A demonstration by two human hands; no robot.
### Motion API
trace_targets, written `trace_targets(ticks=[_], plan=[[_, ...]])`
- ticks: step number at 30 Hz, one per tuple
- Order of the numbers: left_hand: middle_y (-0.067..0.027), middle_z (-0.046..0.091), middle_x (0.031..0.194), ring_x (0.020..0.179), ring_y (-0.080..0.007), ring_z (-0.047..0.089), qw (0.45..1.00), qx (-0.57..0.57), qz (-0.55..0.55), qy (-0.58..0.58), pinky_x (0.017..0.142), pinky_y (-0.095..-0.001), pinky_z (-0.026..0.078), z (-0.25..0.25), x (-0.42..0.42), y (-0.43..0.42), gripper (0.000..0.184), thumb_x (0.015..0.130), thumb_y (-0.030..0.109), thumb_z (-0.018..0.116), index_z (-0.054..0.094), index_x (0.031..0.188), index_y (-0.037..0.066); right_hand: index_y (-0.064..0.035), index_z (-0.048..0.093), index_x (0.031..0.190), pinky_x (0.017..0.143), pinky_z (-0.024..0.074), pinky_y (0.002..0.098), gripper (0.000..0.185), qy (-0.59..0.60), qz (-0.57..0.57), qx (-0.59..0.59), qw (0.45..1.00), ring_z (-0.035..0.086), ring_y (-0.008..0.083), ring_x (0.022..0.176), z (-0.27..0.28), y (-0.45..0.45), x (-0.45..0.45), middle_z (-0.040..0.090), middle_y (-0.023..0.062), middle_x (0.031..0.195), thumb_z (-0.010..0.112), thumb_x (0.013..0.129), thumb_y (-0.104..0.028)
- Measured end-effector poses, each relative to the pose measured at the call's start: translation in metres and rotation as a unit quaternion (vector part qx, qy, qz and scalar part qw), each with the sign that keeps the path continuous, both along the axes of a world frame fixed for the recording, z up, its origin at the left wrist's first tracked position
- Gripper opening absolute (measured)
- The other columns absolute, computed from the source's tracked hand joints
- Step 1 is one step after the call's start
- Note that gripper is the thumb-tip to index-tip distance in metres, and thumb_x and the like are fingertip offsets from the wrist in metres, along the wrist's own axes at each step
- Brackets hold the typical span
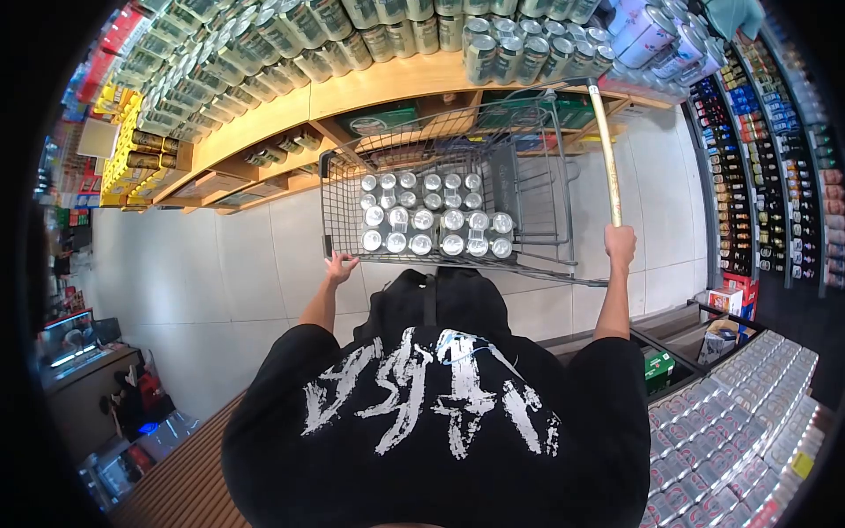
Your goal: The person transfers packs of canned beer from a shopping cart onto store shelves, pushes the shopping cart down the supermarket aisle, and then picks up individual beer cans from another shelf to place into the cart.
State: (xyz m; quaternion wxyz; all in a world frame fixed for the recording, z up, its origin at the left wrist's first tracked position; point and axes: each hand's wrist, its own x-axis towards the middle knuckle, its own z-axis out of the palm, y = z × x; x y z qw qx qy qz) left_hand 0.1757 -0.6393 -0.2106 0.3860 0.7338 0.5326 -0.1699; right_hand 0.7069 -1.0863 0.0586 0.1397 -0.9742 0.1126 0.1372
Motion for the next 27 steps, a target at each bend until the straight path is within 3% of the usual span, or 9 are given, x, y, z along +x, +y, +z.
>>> trace_targets(ticks=[6, 14, 15, 18, 19, 21, 23, 25, 27], plan=[[-0.0148, 0.008, 0.160, 0.143, -0.0504, -0.001, 1.000, 0.014, -0.008, 0.002, 0.108, -0.0703, 0.013, -0.008, 0.001, 0.011, 0.042, 0.080, 0.061, 0.066, 0.063, 0.109, 0.031, -0.0013, 0.070, 0.095, 0.083, 0.0515, 0.0482, 0.035, -0.025, 0.021, -0.037, 0.999, 0.066, 0.0414, 0.091, -0.007, 0.011, 0.005, 0.068, 0.0238, 0.096, 0.055, 0.079, -0.029], [-0.0064, 0.027, 0.155, 0.145, -0.0455, 0.000, 0.991, 0.041, -0.115, 0.056, 0.107, -0.0731, 0.004, 0.027, 0.023, 0.018, 0.045, 0.087, 0.060, 0.057, 0.058, 0.121, 0.031, -0.0034, 0.068, 0.101, 0.084, 0.0499, 0.0516, 0.037, -0.038, 0.069, -0.049, 0.996, 0.064, 0.0438, 0.097, -0.003, 0.022, 0.011, 0.068, 0.0230, 0.100, 0.058, 0.082, -0.034], [-0.0071, 0.039, 0.148, 0.144, -0.0456, 0.008, 0.990, 0.061, -0.113, 0.053, 0.112, -0.0650, 0.010, 0.040, 0.031, 0.021, 0.045, 0.086, 0.057, 0.061, 0.058, 0.122, 0.030, -0.0037, 0.067, 0.105, 0.083, 0.0497, 0.0520, 0.039, -0.028, 0.080, -0.047, 0.995, 0.063, 0.0439, 0.097, -0.005, 0.021, 0.014, 0.068, 0.0227, 0.100, 0.059, 0.083, -0.035], [-0.0138, 0.040, 0.148, 0.143, -0.0408, 0.019, 0.990, 0.042, -0.130, -0.048, 0.114, -0.0538, 0.021, 0.053, 0.043, 0.050, 0.046, 0.083, 0.051, 0.065, 0.058, 0.122, 0.029, -0.0062, 0.057, 0.121, 0.087, 0.0480, 0.0499, 0.045, -0.056, 0.080, -0.044, 0.994, 0.062, 0.0405, 0.101, 0.011, 0.038, 0.000, 0.067, 0.0199, 0.103, 0.063, 0.085, -0.032], [-0.0136, 0.054, 0.136, 0.133, -0.0332, 0.042, 0.990, 0.030, -0.090, -0.105, 0.108, -0.0421, 0.035, 0.053, 0.050, 0.056, 0.049, 0.086, 0.051, 0.063, 0.061, 0.124, 0.019, -0.0073, 0.054, 0.124, 0.089, 0.0469, 0.0489, 0.045, -0.187, 0.147, -0.058, 0.970, 0.061, 0.0390, 0.102, 0.007, 0.041, -0.005, 0.066, 0.0186, 0.103, 0.063, 0.086, -0.029], [-0.0146, 0.059, 0.129, 0.125, -0.0289, 0.049, 0.974, -0.101, -0.018, -0.204, 0.104, -0.0383, 0.038, 0.056, 0.069, 0.068, 0.055, 0.089, 0.053, 0.059, 0.061, 0.123, 0.011, -0.0095, 0.047, 0.131, 0.093, 0.0449, 0.0469, 0.049, -0.438, 0.268, -0.082, 0.854, 0.060, 0.0359, 0.105, -0.008, 0.053, -0.016, 0.065, 0.0160, 0.105, 0.064, 0.087, -0.024], [-0.0156, 0.065, 0.117, 0.115, -0.0246, 0.057, 0.948, -0.220, 0.002, -0.229, 0.101, -0.0334, 0.041, 0.070, 0.090, 0.075, 0.065, 0.093, 0.055, 0.053, 0.060, 0.123, -0.003, -0.0076, 0.054, 0.125, 0.094, 0.0437, 0.0422, 0.039, -0.454, 0.257, 0.041, 0.852, 0.058, 0.0311, 0.106, 0.012, 0.118, -0.065, 0.062, 0.0136, 0.108, 0.062, 0.088, -0.013], [-0.0130, 0.065, 0.116, 0.114, -0.0219, 0.055, 0.954, -0.230, -0.064, -0.179, 0.103, -0.0340, 0.039, 0.080, 0.104, 0.073, 0.064, 0.090, 0.055, 0.057, 0.063, 0.120, -0.001, -0.0057, 0.059, 0.118, 0.090, 0.0469, 0.0385, 0.031, -0.305, 0.204, 0.218, 0.904, 0.061, 0.0282, 0.102, -0.015, 0.164, -0.110, 0.064, 0.0132, 0.105, 0.061, 0.088, -0.012], [-0.0133, 0.065, 0.114, 0.112, -0.0215, 0.056, 0.956, -0.229, -0.104, -0.149, 0.100, -0.0342, 0.041, 0.086, 0.116, 0.078, 0.065, 0.088, 0.055, 0.062, 0.062, 0.119, -0.002, -0.0047, 0.063, 0.114, 0.076, 0.0517, 0.0351, 0.030, -0.077, 0.274, 0.348, 0.893, 0.067, 0.0224, 0.081, -0.050, 0.205, -0.149, 0.070, 0.0113, 0.092, 0.065, 0.088, -0.018]])
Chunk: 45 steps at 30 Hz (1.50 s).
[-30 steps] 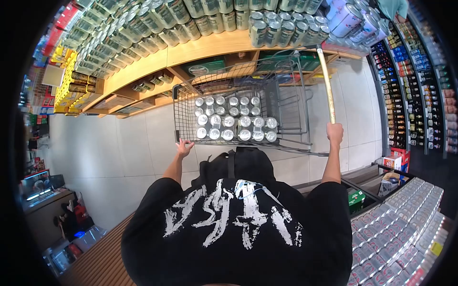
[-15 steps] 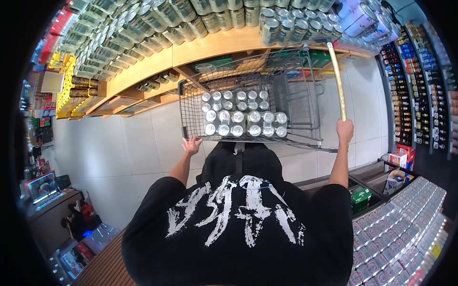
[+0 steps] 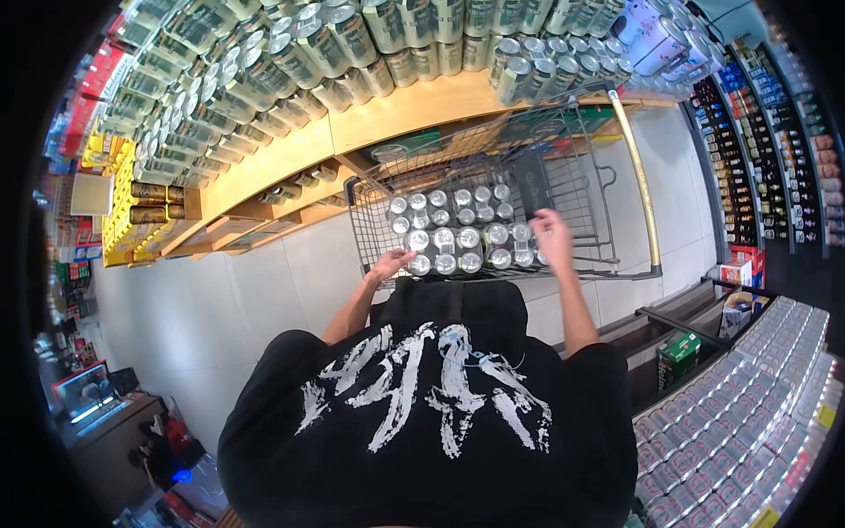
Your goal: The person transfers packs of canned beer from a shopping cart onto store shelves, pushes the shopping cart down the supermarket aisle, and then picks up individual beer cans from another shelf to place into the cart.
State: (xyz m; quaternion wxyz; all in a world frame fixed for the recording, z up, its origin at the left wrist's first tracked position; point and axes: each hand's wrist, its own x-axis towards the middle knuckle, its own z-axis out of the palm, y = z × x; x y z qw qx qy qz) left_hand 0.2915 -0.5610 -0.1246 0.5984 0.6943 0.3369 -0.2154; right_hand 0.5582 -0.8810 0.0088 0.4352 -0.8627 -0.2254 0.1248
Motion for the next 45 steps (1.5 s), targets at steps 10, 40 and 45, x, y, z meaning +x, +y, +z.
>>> trace_targets(ticks=[10, 40, 45], plan=[[-0.0149, 0.062, 0.121, 0.120, -0.0296, 0.053, 0.986, -0.138, 0.077, 0.056, 0.098, -0.0446, 0.043, -0.005, 0.010, -0.001, 0.052, 0.089, 0.041, 0.063, 0.060, 0.122, 0.002, 0.0069, 0.062, 0.117, 0.094, 0.0475, 0.0399, 0.088, 0.213, 0.148, -0.308, 0.915, 0.061, 0.0350, 0.112, -0.039, 0.091, -0.076, 0.063, 0.0254, 0.117, 0.067, 0.072, -0.068], [-0.0015, 0.058, 0.076, 0.073, -0.0110, 0.053, 0.935, -0.031, 0.332, -0.123, 0.070, -0.0277, 0.045, 0.043, -0.019, -0.055, 0.038, 0.085, 0.031, 0.074, 0.047, 0.069, 0.010, -0.0059, 0.048, 0.109, 0.078, 0.0558, 0.0442, 0.052, 0.490, 0.027, 0.030, 0.871, 0.058, 0.0217, 0.098, -0.047, 0.098, -0.072, 0.048, 0.0080, 0.109, 0.083, 0.075, -0.026], [-0.0060, 0.063, 0.088, 0.092, -0.0133, 0.058, 0.936, 0.045, 0.276, -0.212, 0.085, -0.0312, 0.046, 0.106, 0.017, -0.024, 0.036, 0.082, 0.022, 0.077, 0.046, 0.072, 0.008, -0.0128, 0.045, 0.081, 0.052, 0.0458, 0.0238, 0.038, 0.335, 0.033, 0.135, 0.932, 0.049, 0.0065, 0.075, -0.024, 0.115, -0.048, 0.043, -0.0037, 0.082, 0.083, 0.075, -0.018]])
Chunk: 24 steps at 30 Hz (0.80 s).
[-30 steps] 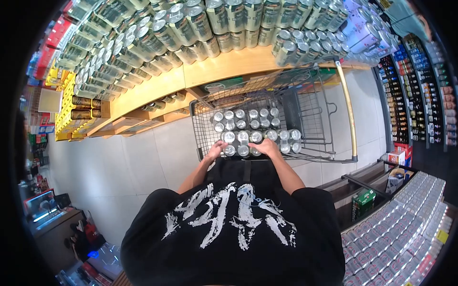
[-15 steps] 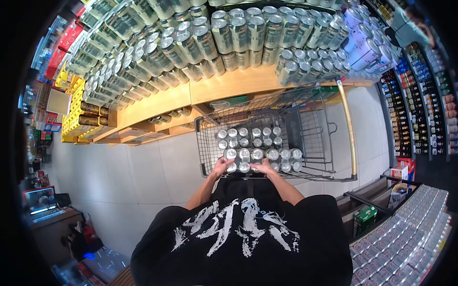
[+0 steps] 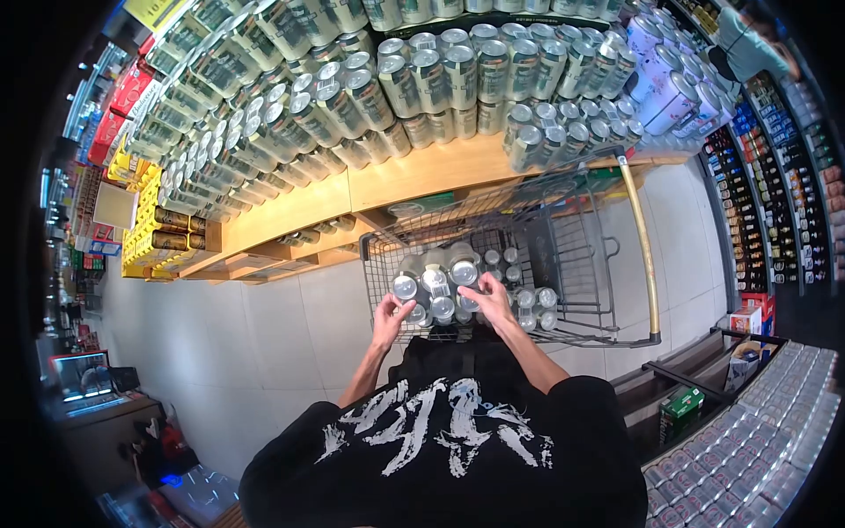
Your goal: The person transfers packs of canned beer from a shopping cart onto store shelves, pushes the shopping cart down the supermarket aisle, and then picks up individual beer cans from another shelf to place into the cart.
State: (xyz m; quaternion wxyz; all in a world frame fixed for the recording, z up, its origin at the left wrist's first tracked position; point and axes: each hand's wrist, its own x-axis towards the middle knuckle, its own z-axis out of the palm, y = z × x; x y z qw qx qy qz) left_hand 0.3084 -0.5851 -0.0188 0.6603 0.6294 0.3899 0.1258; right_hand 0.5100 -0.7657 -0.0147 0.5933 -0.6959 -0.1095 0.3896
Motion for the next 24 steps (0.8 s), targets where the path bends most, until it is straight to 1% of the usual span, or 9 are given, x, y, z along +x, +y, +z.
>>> trace_targets(ticks=[1, 2, 6, 10, 12, 16, 20, 21, 24], plan=[[-0.0069, 0.064, 0.089, 0.095, -0.0136, 0.058, 0.999, -0.001, 0.010, -0.050, 0.088, -0.0323, 0.046, 0.023, 0.014, 0.003, 0.033, 0.082, 0.019, 0.077, 0.048, 0.074, 0.007, -0.0129, 0.044, 0.076, 0.050, 0.0406, 0.0231, 0.039, -0.022, -0.006, -0.024, 0.999, 0.049, 0.0052, 0.075, 0.030, 0.008, 0.008, 0.044, -0.0052, 0.079, 0.083, 0.074, -0.018], [-0.0073, 0.065, 0.090, 0.096, -0.0148, 0.059, 0.997, 0.032, 0.006, -0.075, 0.089, -0.0325, 0.045, 0.032, 0.026, 0.010, 0.032, 0.083, 0.018, 0.076, 0.048, 0.074, 0.007, -0.0112, 0.041, 0.072, 0.061, 0.0340, 0.0233, 0.044, -0.059, -0.038, 0.023, 0.997, 0.039, 0.0048, 0.069, 0.049, 0.019, 0.014, 0.041, -0.0061, 0.072, 0.084, 0.073, -0.018], [-0.0072, 0.066, 0.091, 0.096, -0.0160, 0.059, 0.991, 0.092, -0.007, -0.093, 0.091, -0.0333, 0.044, 0.063, 0.082, 0.046, 0.033, 0.083, 0.017, 0.076, 0.046, 0.074, 0.007, -0.0108, 0.043, 0.072, 0.058, 0.0335, 0.0219, 0.042, -0.108, -0.057, 0.095, 0.988, 0.040, 0.0048, 0.067, 0.058, 0.048, 0.064, 0.042, -0.0063, 0.071, 0.084, 0.073, -0.016], [-0.0040, 0.065, 0.091, 0.089, -0.0113, 0.060, 0.993, 0.061, -0.044, -0.088, 0.078, -0.0263, 0.050, 0.066, 0.137, 0.090, 0.031, 0.085, 0.015, 0.074, 0.046, 0.075, 0.009, -0.0115, 0.042, 0.072, 0.060, 0.0361, 0.0216, 0.043, -0.087, -0.091, 0.118, 0.985, 0.042, 0.0037, 0.067, 0.071, 0.082, 0.112, 0.044, -0.0058, 0.070, 0.084, 0.073, -0.016], [-0.0022, 0.063, 0.085, 0.076, -0.0078, 0.059, 0.990, 0.073, -0.047, -0.111, 0.062, -0.0231, 0.049, 0.058, 0.163, 0.108, 0.030, 0.087, 0.017, 0.073, 0.045, 0.076, 0.011, -0.0116, 0.042, 0.073, 0.059, 0.0365, 0.0220, 0.043, -0.092, -0.100, 0.101, 0.986, 0.043, 0.0036, 0.067, 0.078, 0.094, 0.131, 0.047, -0.0056, 0.070, 0.085, 0.073, -0.017], [-0.0021, 0.063, 0.084, 0.073, -0.0088, 0.059, 0.995, 0.030, -0.050, -0.086, 0.061, -0.0243, 0.050, 0.055, 0.204, 0.133, 0.029, 0.086, 0.019, 0.074, 0.047, 0.078, 0.011, -0.0107, 0.042, 0.073, 0.057, 0.0362, 0.0218, 0.044, -0.117, -0.120, 0.102, 0.981, 0.044, 0.0036, 0.064, 0.061, 0.116, 0.165, 0.049, -0.0044, 0.069, 0.085, 0.073, -0.020], [-0.0027, 0.063, 0.086, 0.077, -0.0110, 0.060, 0.997, -0.014, -0.045, -0.069, 0.064, -0.0281, 0.053, 0.062, 0.229, 0.146, 0.030, 0.086, 0.020, 0.075, 0.048, 0.078, 0.011, -0.0097, 0.044, 0.074, 0.054, 0.0481, 0.0251, 0.044, -0.048, -0.140, 0.092, 0.985, 0.052, 0.0060, 0.067, 0.074, 0.130, 0.178, 0.052, -0.0023, 0.073, 0.085, 0.073, -0.023], [-0.0035, 0.063, 0.089, 0.080, -0.0122, 0.061, 0.997, -0.020, -0.045, -0.067, 0.066, -0.0309, 0.054, 0.062, 0.234, 0.150, 0.030, 0.085, 0.021, 0.075, 0.048, 0.078, 0.011, -0.0077, 0.047, 0.077, 0.055, 0.0570, 0.0301, 0.041, -0.065, -0.130, 0.076, 0.986, 0.060, 0.0105, 0.073, 0.074, 0.134, 0.184, 0.056, 0.0002, 0.079, 0.085, 0.073, -0.024], [-0.0041, 0.062, 0.089, 0.079, -0.0133, 0.062, 0.996, -0.018, -0.056, -0.071, 0.065, -0.0324, 0.055, 0.065, 0.251, 0.160, 0.030, 0.085, 0.021, 0.075, 0.047, 0.079, 0.012, -0.0057, 0.050, 0.080, 0.058, 0.0614, 0.0358, 0.040, -0.013, -0.144, 0.051, 0.988, 0.063, 0.0148, 0.077, 0.079, 0.142, 0.196, 0.058, 0.0022, 0.084, 0.085, 0.073, -0.024]])
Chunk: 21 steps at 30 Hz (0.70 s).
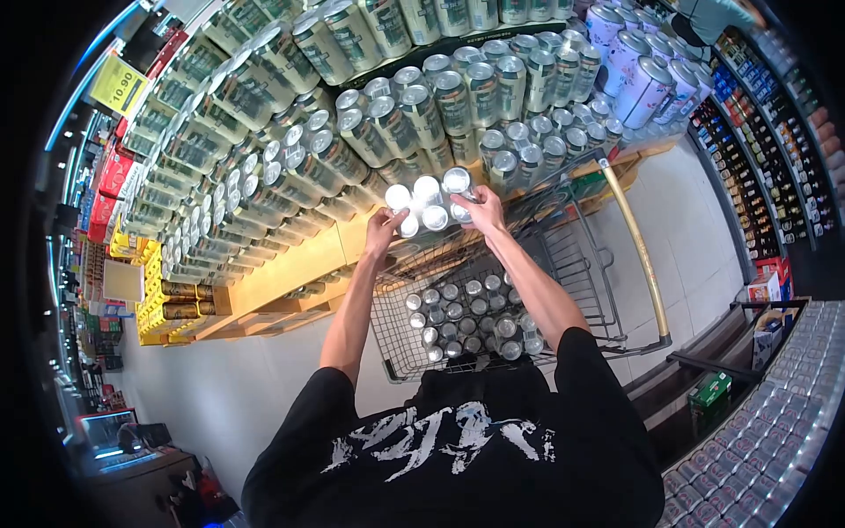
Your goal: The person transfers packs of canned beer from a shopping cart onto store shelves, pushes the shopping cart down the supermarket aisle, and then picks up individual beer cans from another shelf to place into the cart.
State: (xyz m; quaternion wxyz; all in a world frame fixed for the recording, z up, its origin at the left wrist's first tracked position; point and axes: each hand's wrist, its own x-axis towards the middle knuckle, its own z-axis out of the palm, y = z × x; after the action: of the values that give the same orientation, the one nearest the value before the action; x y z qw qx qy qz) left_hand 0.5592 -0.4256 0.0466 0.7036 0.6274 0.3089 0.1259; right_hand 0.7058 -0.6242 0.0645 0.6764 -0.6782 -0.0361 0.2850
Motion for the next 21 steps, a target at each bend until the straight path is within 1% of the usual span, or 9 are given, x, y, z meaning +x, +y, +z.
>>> trace_targets(ticks=[1, 5, 8, 9, 10, 15, 18, 19, 21], plan=[[-0.0036, 0.062, 0.088, 0.080, -0.0138, 0.062, 1.000, -0.001, -0.005, 0.017, 0.066, -0.0340, 0.056, 0.003, 0.005, 0.002, 0.030, 0.085, 0.022, 0.075, 0.047, 0.078, 0.012, -0.0055, 0.053, 0.083, 0.060, 0.0631, 0.0402, 0.039, 0.015, 0.002, -0.001, 1.000, 0.063, 0.0178, 0.078, -0.008, 0.003, 0.008, 0.058, 0.0036, 0.087, 0.085, 0.072, -0.025], [-0.0033, 0.062, 0.088, 0.075, -0.0133, 0.063, 0.998, 0.030, -0.042, 0.038, 0.061, -0.0328, 0.057, -0.005, 0.021, 0.016, 0.031, 0.085, 0.025, 0.075, 0.047, 0.077, 0.013, -0.0067, 0.053, 0.083, 0.060, 0.0629, 0.0410, 0.041, 0.038, 0.004, -0.002, 0.999, 0.063, 0.0192, 0.085, -0.019, 0.005, 0.028, 0.058, 0.0053, 0.091, 0.086, 0.071, -0.027], [-0.0042, 0.063, 0.087, 0.073, -0.0136, 0.063, 0.998, 0.031, -0.027, 0.040, 0.058, -0.0321, 0.058, 0.001, 0.033, 0.018, 0.032, 0.085, 0.026, 0.075, 0.048, 0.076, 0.012, -0.0059, 0.057, 0.091, 0.060, 0.0628, 0.0406, 0.043, 0.063, 0.009, -0.019, 0.998, 0.063, 0.0206, 0.089, -0.023, 0.009, 0.040, 0.059, 0.0064, 0.096, 0.086, 0.070, -0.029], [-0.0050, 0.063, 0.087, 0.073, -0.0139, 0.063, 0.996, 0.042, -0.043, 0.068, 0.059, -0.0330, 0.059, 0.005, 0.037, 0.022, 0.033, 0.084, 0.028, 0.076, 0.049, 0.075, 0.011, -0.0042, 0.059, 0.101, 0.061, 0.0627, 0.0409, 0.052, 0.065, 0.010, -0.024, 0.998, 0.063, 0.0221, 0.092, -0.017, 0.008, 0.040, 0.060, 0.0081, 0.100, 0.087, 0.068, -0.032], [-0.0056, 0.063, 0.086, 0.073, -0.0145, 0.063, 0.994, 0.035, -0.067, 0.082, 0.061, -0.0342, 0.060, 0.008, 0.041, 0.026, 0.035, 0.083, 0.032, 0.077, 0.050, 0.076, 0.010, -0.0042, 0.060, 0.110, 0.068, 0.0615, 0.0417, 0.052, 0.082, 0.009, -0.036, 0.996, 0.063, 0.0202, 0.097, -0.014, 0.011, 0.041, 0.061, 0.0066, 0.108, 0.084, 0.072, -0.031], [-0.0040, 0.059, 0.085, 0.079, -0.0138, 0.061, 0.991, 0.012, -0.071, 0.112, 0.061, -0.0360, 0.061, 0.019, 0.052, 0.030, 0.038, 0.081, 0.038, 0.077, 0.052, 0.081, 0.010, -0.0042, 0.058, 0.115, 0.072, 0.0608, 0.0430, 0.057, 0.124, -0.007, -0.045, 0.991, 0.064, 0.0242, 0.097, 0.003, 0.016, 0.046, 0.062, 0.0083, 0.112, 0.085, 0.072, -0.031], [-0.0028, 0.056, 0.083, 0.078, -0.0129, 0.059, 0.990, 0.015, -0.054, 0.128, 0.060, -0.0353, 0.061, 0.013, 0.063, 0.035, 0.040, 0.080, 0.042, 0.077, 0.052, 0.085, 0.011, -0.0012, 0.056, 0.118, 0.066, 0.0617, 0.0395, 0.066, 0.106, -0.037, -0.019, 0.994, 0.066, 0.0253, 0.095, -0.008, 0.022, 0.050, 0.062, 0.0143, 0.115, 0.086, 0.069, -0.032], [-0.0022, 0.055, 0.081, 0.074, -0.0126, 0.057, 0.988, 0.014, -0.068, 0.135, 0.060, -0.0344, 0.060, 0.010, 0.066, 0.039, 0.041, 0.079, 0.043, 0.078, 0.052, 0.087, 0.011, -0.0004, 0.053, 0.121, 0.068, 0.0613, 0.0377, 0.069, 0.125, -0.014, -0.007, 0.992, 0.065, 0.0249, 0.097, -0.009, 0.021, 0.053, 0.060, 0.0145, 0.117, 0.086, 0.069, -0.032], [-0.0023, 0.055, 0.081, 0.074, -0.0124, 0.057, 0.988, 0.011, -0.063, 0.141, 0.060, -0.0345, 0.060, 0.005, 0.065, 0.038, 0.042, 0.079, 0.043, 0.078, 0.052, 0.087, 0.011, -0.0037, 0.051, 0.124, 0.075, 0.0598, 0.0403, 0.067, 0.141, -0.085, -0.028, 0.986, 0.063, 0.0251, 0.102, -0.013, 0.026, 0.040, 0.059, 0.0115, 0.119, 0.085, 0.072, -0.030]])
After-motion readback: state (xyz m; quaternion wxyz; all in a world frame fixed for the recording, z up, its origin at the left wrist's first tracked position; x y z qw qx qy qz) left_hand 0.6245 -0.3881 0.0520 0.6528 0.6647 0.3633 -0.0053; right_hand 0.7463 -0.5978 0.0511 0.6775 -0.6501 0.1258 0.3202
